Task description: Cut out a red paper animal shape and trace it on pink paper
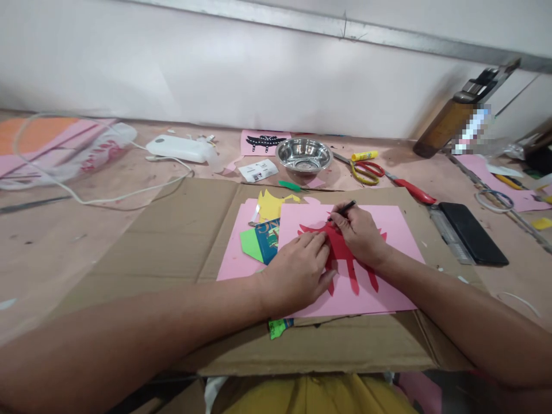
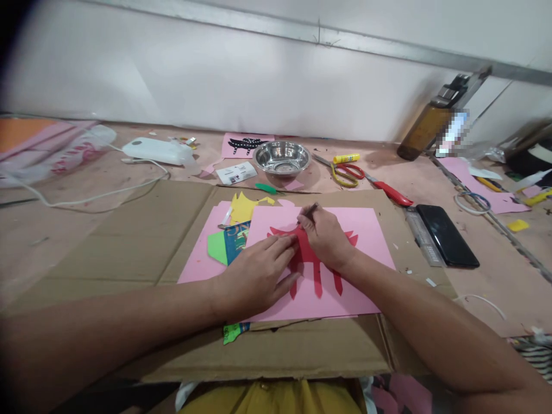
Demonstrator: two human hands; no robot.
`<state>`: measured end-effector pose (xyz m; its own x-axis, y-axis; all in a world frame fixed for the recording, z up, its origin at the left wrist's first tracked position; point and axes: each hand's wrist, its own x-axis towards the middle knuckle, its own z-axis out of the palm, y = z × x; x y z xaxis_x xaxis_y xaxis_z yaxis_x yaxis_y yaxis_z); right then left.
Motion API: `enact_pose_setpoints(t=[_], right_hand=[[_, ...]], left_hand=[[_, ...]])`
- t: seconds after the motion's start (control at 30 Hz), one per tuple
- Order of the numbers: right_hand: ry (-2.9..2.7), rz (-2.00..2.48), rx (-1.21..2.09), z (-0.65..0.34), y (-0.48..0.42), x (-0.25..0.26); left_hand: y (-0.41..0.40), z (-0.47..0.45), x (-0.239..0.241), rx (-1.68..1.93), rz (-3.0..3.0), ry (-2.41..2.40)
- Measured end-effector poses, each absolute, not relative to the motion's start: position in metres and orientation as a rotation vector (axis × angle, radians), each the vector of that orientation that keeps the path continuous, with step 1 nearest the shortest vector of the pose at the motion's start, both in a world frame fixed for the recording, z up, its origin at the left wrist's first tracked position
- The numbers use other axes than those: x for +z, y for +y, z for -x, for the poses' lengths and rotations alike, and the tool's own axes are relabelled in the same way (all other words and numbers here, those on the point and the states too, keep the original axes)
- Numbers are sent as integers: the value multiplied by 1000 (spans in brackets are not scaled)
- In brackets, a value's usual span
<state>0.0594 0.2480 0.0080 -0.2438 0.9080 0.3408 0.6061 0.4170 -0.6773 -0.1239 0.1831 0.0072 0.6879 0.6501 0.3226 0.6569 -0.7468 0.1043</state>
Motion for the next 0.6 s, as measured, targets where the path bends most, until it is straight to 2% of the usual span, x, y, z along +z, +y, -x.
enact_pose_setpoints(t=[0.6], right_hand=[[-2046, 1260, 481, -61, 248, 5]], left_hand=[[185, 124, 9, -595, 2850, -1077]])
